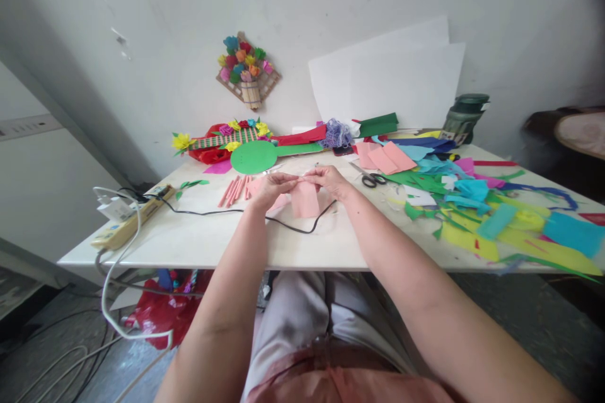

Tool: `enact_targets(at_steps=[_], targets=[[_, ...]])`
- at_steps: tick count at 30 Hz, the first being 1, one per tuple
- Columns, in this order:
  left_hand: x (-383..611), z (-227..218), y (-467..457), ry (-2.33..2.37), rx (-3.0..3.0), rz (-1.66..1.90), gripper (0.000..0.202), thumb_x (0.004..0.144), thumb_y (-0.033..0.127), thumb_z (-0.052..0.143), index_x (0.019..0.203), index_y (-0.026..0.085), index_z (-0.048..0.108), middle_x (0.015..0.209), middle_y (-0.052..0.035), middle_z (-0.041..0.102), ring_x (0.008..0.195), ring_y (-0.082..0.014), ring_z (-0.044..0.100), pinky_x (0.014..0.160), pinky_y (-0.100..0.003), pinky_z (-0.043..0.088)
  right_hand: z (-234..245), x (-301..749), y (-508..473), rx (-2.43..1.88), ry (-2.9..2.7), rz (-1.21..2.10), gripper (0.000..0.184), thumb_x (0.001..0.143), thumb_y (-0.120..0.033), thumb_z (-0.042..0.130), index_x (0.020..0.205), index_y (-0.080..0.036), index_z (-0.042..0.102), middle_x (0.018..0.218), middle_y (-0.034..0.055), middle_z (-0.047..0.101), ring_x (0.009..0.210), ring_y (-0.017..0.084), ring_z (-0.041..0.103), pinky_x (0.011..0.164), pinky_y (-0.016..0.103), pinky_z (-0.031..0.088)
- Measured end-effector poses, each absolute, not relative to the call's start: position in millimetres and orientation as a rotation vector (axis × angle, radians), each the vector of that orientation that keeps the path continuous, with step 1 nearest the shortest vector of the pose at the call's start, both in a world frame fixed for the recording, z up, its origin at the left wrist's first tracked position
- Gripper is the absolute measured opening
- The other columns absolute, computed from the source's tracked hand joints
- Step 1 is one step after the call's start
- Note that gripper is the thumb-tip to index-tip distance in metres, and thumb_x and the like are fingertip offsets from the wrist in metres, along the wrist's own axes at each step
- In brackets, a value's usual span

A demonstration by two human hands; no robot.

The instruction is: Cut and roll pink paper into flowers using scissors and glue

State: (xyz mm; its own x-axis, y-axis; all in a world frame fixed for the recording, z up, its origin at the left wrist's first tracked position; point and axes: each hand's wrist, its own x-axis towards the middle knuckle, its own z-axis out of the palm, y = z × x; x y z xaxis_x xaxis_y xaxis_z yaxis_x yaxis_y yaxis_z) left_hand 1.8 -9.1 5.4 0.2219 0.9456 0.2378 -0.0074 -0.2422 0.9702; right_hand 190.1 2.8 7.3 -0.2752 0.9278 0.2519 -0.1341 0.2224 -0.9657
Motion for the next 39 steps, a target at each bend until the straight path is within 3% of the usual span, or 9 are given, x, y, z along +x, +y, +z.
enact_targets(at_steps=[5, 13, 26, 39], targets=[[2.2, 7.0, -10.3, 0.925, 1.463, 1.226, 0.037, 0.050, 0.032, 0.083, 0.081, 0.013, 0.073, 0.070, -0.0048, 0.070, 0.063, -0.0124, 0.060, 0.066, -0.027, 0.049, 6.6, 189.4, 3.5, -0.807, -1.423, 1.285, 0.030, 0.047, -0.034, 0.082, 0.065, -0.014, 0.069, 0.057, -0.0007, 0.062, 0.050, 0.009, 0.052, 0.047, 0.022, 0.042], [2.5, 9.2, -12.5, 0.906, 1.382, 1.201, 0.035, 0.050, 0.029, 0.082, 0.080, 0.012, 0.072, 0.069, -0.0041, 0.069, 0.060, -0.0120, 0.060, 0.060, -0.026, 0.048, 10.0, 186.5, -0.1, -0.800, -1.407, 1.247, 0.029, 0.044, -0.032, 0.081, 0.062, -0.014, 0.068, 0.055, -0.0010, 0.061, 0.050, 0.009, 0.051, 0.049, 0.023, 0.042], [0.7, 6.4, -9.9, 0.809, 1.356, 1.198, 0.026, 0.059, 0.032, 0.078, 0.074, 0.011, 0.071, 0.069, -0.0056, 0.068, 0.061, -0.0132, 0.061, 0.060, -0.026, 0.048, 5.3, 186.1, 3.7, -0.775, -1.453, 1.194, 0.026, 0.049, -0.032, 0.079, 0.064, -0.013, 0.069, 0.057, 0.0003, 0.062, 0.053, 0.011, 0.053, 0.052, 0.025, 0.043], [5.1, 11.1, -14.3, 0.896, 1.334, 1.248, 0.034, 0.047, 0.027, 0.083, 0.074, 0.012, 0.070, 0.066, -0.0027, 0.067, 0.060, -0.0117, 0.060, 0.062, -0.026, 0.048, 9.6, 186.1, -1.1, -0.760, -1.425, 1.252, 0.026, 0.047, -0.030, 0.081, 0.063, -0.014, 0.069, 0.058, 0.0000, 0.063, 0.053, 0.010, 0.053, 0.052, 0.024, 0.043]])
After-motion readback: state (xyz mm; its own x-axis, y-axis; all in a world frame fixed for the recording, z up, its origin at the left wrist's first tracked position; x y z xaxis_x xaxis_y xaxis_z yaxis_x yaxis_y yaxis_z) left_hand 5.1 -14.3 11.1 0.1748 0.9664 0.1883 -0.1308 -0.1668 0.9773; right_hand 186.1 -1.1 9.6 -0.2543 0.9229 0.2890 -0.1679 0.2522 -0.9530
